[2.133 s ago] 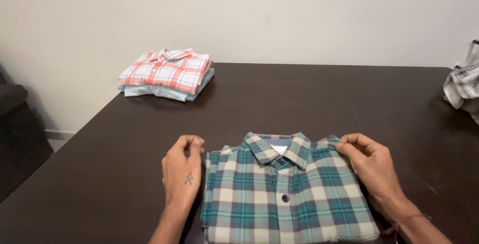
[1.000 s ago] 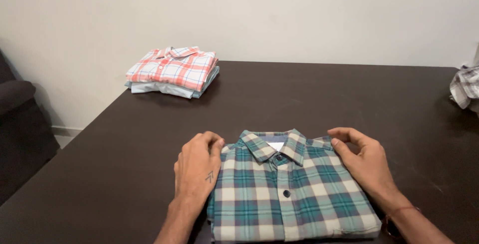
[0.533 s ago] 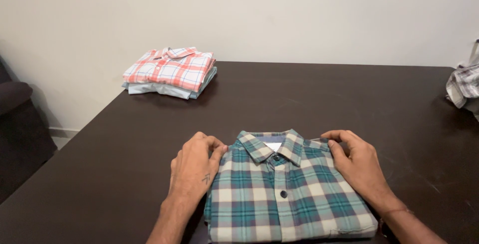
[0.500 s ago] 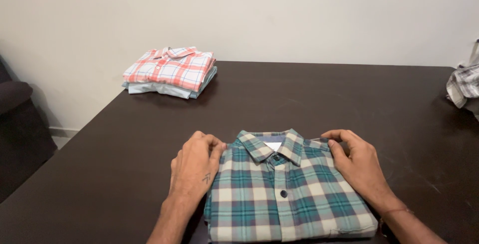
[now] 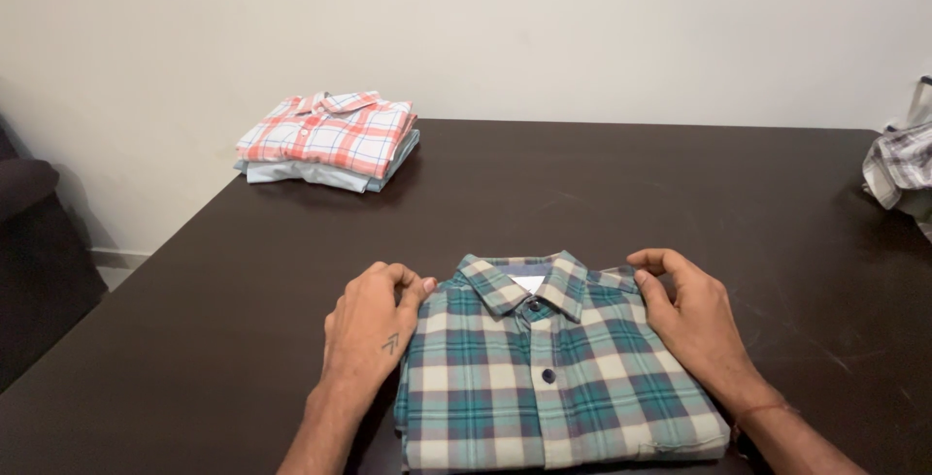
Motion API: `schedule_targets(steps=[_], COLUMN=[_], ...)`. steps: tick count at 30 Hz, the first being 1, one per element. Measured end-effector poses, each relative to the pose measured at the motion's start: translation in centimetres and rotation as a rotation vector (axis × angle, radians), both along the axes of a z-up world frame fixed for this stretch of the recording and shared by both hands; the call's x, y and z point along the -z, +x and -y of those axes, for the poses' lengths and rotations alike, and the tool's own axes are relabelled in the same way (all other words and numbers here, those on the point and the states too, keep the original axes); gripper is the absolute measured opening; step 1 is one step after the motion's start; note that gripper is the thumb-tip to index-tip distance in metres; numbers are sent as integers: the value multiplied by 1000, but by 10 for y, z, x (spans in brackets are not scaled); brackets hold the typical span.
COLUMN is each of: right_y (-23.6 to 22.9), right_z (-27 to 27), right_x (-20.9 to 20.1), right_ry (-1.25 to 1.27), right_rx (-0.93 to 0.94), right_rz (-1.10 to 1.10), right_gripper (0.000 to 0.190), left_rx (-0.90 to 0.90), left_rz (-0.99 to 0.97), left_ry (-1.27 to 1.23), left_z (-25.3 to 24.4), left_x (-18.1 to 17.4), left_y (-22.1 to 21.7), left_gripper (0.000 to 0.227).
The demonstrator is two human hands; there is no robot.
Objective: Folding a plaid shirt on a table.
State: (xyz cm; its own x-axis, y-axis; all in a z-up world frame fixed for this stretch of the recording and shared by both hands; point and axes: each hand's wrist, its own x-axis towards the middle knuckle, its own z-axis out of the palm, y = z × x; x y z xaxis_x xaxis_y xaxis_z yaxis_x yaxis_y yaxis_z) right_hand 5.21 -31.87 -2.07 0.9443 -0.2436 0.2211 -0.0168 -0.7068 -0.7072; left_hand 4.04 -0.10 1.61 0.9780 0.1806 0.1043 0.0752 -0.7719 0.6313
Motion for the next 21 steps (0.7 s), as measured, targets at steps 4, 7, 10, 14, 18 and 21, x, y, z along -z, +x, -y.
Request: schedule_targets(steps=[4,7,10,14,18,21], right_y=[-1,-5,-4,-1,0,4], right_z=[-1,-4,-3,4,4,4], right_x=[0,-6,-7,-3,-6,-7], right_ry=[-12,24,10,45,106,95], right_rx=[-18,-16,21,58,69,61], right_rz=[82,114,87,88,24,-47], right_gripper=[26,28,28,30,33,35], left_rx=[-22,-15,2,15,3,1], left_rz=[51,86,61,23,24,62], left_ry=[12,14,21,29,17,22], left_z=[3,2,2,3,4,5], left_x=[7,8,2,-2,0,4], left_y=[1,0,-2,-4,-5,-5], left_gripper=[37,36,32,29,28,29])
